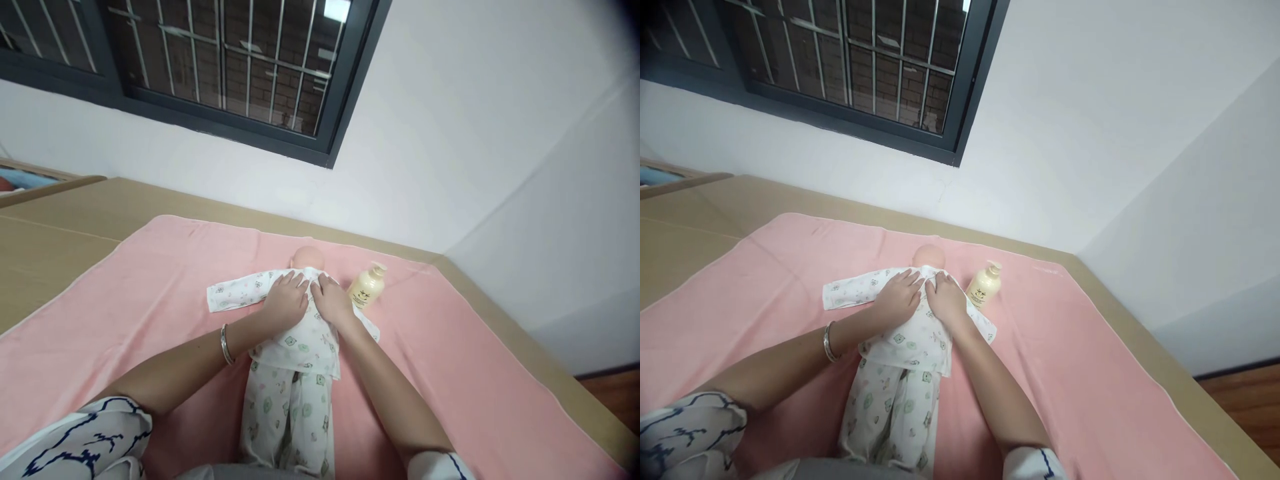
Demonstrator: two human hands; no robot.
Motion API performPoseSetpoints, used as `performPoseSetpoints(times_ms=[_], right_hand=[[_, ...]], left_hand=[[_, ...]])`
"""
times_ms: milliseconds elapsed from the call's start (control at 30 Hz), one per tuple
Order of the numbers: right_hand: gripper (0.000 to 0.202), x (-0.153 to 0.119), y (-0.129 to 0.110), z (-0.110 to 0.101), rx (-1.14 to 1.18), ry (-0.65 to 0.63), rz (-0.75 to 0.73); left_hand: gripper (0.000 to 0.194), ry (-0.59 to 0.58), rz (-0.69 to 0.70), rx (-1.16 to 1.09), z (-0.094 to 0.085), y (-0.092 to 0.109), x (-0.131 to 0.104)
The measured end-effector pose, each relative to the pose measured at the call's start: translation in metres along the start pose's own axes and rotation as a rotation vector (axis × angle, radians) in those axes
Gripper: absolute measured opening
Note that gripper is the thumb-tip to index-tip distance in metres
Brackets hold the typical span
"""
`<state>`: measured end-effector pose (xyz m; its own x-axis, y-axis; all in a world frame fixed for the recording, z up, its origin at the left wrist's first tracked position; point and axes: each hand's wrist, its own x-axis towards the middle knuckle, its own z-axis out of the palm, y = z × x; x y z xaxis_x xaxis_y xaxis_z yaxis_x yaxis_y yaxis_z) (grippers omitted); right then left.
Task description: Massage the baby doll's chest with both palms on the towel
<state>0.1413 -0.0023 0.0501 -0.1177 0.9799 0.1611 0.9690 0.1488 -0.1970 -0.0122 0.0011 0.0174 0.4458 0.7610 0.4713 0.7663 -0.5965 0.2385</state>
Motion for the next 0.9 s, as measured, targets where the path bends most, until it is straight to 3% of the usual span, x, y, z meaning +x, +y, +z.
performPoseSetpoints(times_ms=[133,300,533,767,900], right_hand=[[0.045,-0.001,-0.001,0.004,-0.060,0.021,-0.052],[0.045,-0.022,-0.018,0.006,-0.089,0.106,-0.147],[0.044,-0.013,-0.007,-0.003,0.034,0.059,-0.059],[0.045,-0.013,0.000,-0.013,0.049,-0.014,0.007],[0.055,-0.013,-0.002,-0.004,0.135,0.128,-0.106]], left_hand=[[0.038,0.010,-0.001,-0.018,-0.006,0.002,-0.001],[0.037,-0.028,-0.016,-0.126,-0.009,-0.017,0.013],[0.042,0.066,-0.117,-0.217,0.013,-0.023,0.006],[0.041,0.154,-0.206,-0.248,0.018,-0.022,-0.001],[0.042,0.172,-0.215,-0.230,0.020,-0.023,-0.003]])
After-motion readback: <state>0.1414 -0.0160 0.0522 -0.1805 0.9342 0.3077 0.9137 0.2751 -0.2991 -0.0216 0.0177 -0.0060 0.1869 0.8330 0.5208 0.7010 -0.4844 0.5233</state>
